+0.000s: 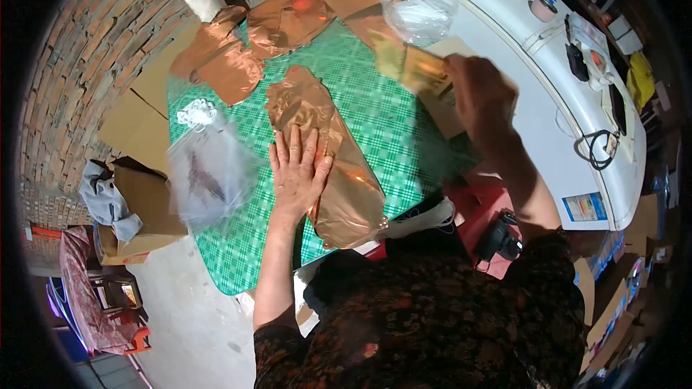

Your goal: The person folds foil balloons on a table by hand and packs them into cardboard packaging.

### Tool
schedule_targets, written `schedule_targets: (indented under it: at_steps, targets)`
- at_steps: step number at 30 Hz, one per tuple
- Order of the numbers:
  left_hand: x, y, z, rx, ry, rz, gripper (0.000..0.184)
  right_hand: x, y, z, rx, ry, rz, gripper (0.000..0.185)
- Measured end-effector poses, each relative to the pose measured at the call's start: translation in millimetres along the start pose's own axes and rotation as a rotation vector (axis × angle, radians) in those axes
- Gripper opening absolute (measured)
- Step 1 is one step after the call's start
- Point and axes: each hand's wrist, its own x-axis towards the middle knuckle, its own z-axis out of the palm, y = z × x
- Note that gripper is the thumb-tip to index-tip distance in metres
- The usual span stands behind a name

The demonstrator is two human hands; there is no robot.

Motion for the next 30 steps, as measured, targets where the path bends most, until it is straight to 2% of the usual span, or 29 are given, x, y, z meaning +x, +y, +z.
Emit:
schedule_targets:
  at_steps: [1,4,6,8,11,13,15,18,22,25,28,30]
  targets:
    - [0,-1,-1,0.007,0.005,-0.005,0.067,12,1,2,0.08,0.207,-0.062,0.02]
    - [1,3,1,0.01,0.024,0.001,0.067,43,-9,21,0.469,0.361,0.007,0.015]
    - [0,1,5,0.006,0.058,0.007,0.069,53,-25,38,0.474,0.267,0.145,0.019]
    - [0,2,4,0.007,0.056,0.0,0.07,54,-31,98,0.582,0.218,0.295,0.027]
    - [0,3,2,0.01,0.022,-0.014,0.069,30,-43,191,0.69,0.089,0.36,0.029]
    - [-1,3,1,0.01,0.033,-0.006,0.069,11,-65,216,1.296,0.082,0.452,0.028]
    - [-1,2,2,0.006,0.04,0.003,0.07,15,-80,208,1.368,-0.248,0.877,0.027]
    - [-1,2,1,0.011,0.055,0.011,0.07,9,-89,231,1.241,-0.319,0.874,0.045]
    - [-2,2,1,-0.004,0.067,0.015,0.07,12,-87,228,1.415,-0.336,0.756,0.043]
    - [-1,1,2,-0.011,0.082,0.015,0.07,11,-91,233,1.511,-0.29,0.796,0.038]
    - [-2,0,4,-0.003,0.093,0.029,0.07,7,-100,243,1.402,-0.321,0.845,0.033]
    - [-1,-1,5,0.017,0.108,0.05,0.069,8,-100,245,1.32,-0.37,0.758,0.031]
